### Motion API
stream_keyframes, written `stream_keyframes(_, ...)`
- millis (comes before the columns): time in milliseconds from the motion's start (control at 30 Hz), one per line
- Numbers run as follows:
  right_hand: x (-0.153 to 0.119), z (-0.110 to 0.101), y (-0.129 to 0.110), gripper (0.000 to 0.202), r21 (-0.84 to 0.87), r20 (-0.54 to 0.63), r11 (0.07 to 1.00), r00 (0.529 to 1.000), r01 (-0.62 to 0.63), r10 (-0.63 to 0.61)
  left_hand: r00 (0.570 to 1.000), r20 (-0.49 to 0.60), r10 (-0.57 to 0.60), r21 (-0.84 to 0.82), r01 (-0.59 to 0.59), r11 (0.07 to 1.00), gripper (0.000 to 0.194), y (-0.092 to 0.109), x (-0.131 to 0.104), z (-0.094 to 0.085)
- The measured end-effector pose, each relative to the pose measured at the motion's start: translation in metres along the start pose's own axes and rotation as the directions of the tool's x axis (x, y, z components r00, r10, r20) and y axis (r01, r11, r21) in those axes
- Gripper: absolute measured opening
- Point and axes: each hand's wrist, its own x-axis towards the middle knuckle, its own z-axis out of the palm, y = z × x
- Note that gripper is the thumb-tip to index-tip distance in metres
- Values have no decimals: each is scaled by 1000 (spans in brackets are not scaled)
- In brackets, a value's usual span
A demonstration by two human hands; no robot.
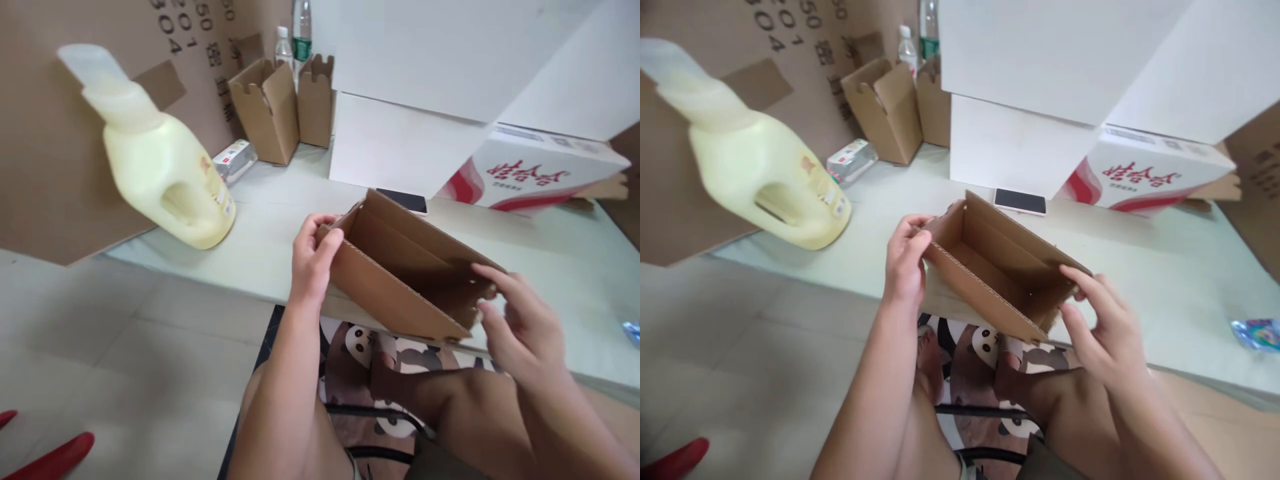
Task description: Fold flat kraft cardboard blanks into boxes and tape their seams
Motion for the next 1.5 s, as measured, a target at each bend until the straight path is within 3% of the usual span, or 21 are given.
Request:
stream_keyframes(100,5,16,12,39,53,-91,997,994,-48,53,997,-63,33,-10,-33,999,11,-4,-1,11)
stream_keyframes(200,4,25,19,37,153,-169,987,983,-39,65,993,-54,102,41,-100,994,17,-5,2,17)
stream_keyframes(400,-6,31,30,24,166,-200,977,965,-136,169,982,112,152,234,-175,956,34,-12,6,23)
stream_keyframes(467,-8,33,36,31,184,-307,974,934,-132,185,975,145,169,284,-205,937,33,-18,6,27)
stream_keyframes(533,-10,35,42,52,264,-378,959,904,-102,200,969,157,190,323,-232,917,31,-24,6,30)
stream_keyframes(600,-12,34,47,64,368,-303,923,924,-112,232,967,154,203,366,-247,897,31,-29,6,32)
stream_keyframes(700,-16,29,50,43,451,-111,884,976,-120,188,970,139,200,443,-242,863,34,-35,8,33)
stream_keyframes(833,-18,20,47,33,505,-70,863,997,11,28,973,127,194,539,-231,810,38,-39,11,30)
stream_keyframes(900,-19,19,45,34,495,-67,869,998,20,15,958,170,231,622,-286,729,37,-39,10,29)
stream_keyframes(1033,-20,22,43,31,418,-60,908,996,-34,65,902,371,222,768,-433,473,26,-34,7,30)
stream_keyframes(1100,-21,23,43,33,413,-54,910,997,-35,63,891,401,212,784,-454,423,24,-31,8,29)
stream_keyframes(1200,-23,26,47,45,469,-91,881,989,-62,118,897,362,255,770,-442,461,25,-30,13,19)
stream_keyframes(1267,-25,29,51,51,511,-80,838,959,-194,271,912,290,291,748,-406,525,26,-30,17,8)
stream_keyframes(1333,-27,33,55,51,549,55,751,913,-366,404,936,156,316,713,-328,620,28,-31,20,-2)
stream_keyframes(1433,-29,40,57,65,637,305,612,883,-468,358,949,3,314,659,-238,713,30,-32,22,-9)
stream_keyframes(1500,-30,42,55,76,704,320,577,910,-415,263,955,-55,292,614,-199,764,31,-33,21,-8)
